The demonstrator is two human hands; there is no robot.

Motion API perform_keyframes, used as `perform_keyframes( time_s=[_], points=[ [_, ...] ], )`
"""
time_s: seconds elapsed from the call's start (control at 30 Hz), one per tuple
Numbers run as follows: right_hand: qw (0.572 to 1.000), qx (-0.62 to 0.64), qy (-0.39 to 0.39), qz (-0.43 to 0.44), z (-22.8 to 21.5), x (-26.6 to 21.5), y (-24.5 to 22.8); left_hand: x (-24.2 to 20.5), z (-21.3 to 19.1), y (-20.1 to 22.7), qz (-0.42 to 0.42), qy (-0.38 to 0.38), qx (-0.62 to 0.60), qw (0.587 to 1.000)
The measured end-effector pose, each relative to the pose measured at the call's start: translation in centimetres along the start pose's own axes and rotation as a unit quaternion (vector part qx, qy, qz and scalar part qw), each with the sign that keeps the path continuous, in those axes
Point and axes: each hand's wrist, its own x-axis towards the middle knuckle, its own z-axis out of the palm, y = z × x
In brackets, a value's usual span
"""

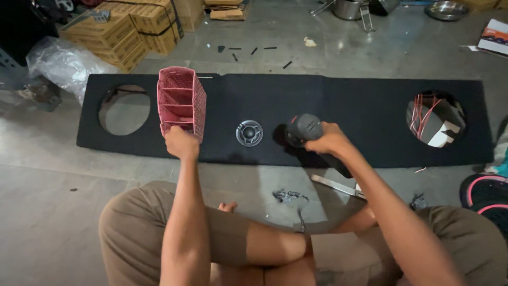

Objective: The person is installing two circular speaker components onto a black rectangular panel. They use a cordless drill to secure the components with screws, picking them from a pink organizer. The person sits on the floor during the process.

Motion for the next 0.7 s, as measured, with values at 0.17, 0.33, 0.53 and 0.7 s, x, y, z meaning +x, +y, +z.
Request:
perform_keyframes(
  time_s=[0.17, 0.33, 0.53, 0.7],
  points=[
    [0.996, -0.086, 0.022, 0.016, -0.7, -1.0, -1.7, 2.6, -0.8, -0.1, 0.053, -0.071, 0.074, 0.993],
    [0.995, -0.09, -0.01, 0.044, -0.2, -2.0, -2.1, 2.8, -1.0, 0.0, 0.064, -0.087, 0.108, 0.988],
    [0.997, -0.063, 0.024, 0.04, 0.9, -2.9, -1.5, 1.8, -1.4, 0.2, 0.075, -0.069, 0.098, 0.99],
    [0.994, -0.101, 0.032, 0.04, 1.2, -2.7, -2.0, 1.7, -1.3, -0.1, 0.077, -0.05, 0.084, 0.992]
  ],
)
